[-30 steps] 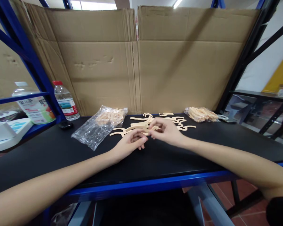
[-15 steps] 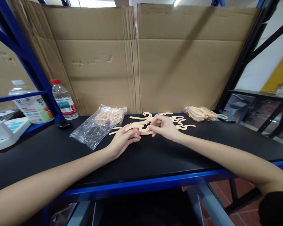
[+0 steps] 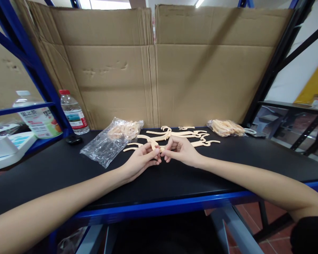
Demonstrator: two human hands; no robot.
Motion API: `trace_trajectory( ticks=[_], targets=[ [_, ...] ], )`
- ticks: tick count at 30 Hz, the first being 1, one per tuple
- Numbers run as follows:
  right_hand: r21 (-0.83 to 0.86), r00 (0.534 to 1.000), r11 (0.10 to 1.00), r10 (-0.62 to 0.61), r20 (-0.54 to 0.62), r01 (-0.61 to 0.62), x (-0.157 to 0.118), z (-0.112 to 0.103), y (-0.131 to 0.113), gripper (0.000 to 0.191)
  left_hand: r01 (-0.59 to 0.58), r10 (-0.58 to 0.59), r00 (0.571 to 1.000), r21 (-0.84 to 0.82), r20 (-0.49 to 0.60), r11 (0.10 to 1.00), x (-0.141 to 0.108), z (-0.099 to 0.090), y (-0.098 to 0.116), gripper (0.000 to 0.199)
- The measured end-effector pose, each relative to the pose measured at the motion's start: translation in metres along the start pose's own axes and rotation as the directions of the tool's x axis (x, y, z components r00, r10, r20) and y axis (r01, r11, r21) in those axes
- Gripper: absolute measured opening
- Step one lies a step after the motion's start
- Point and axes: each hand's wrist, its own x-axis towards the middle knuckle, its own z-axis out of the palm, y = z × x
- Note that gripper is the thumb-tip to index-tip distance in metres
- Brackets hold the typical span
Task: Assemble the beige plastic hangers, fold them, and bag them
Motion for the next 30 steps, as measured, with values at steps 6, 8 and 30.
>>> trace_trajectory(
  ticks=[6,8,30],
  targets=[
    [-0.500,0.997,0.865,-0.071,-0.026,0.049,0.023,-0.057,0.013,0.019,-0.040,0.041,0.999,0.074,-0.018,0.996,0.001,0.000,0.002,0.022],
    [-0.790,0.997,0.613,-0.066,-0.029,0.017,0.029,-0.088,0.022,0.009,-0.022,0.024,0.999,0.070,-0.029,0.997,0.001,-0.001,0.002,0.022],
    [-0.885,0.952,0.466,-0.272,-0.138,0.005,0.007,-0.123,-0.023,0.019,-0.084,0.091,0.984,0.051,-0.155,0.995,0.003,-0.017,0.004,0.020]
  ],
)
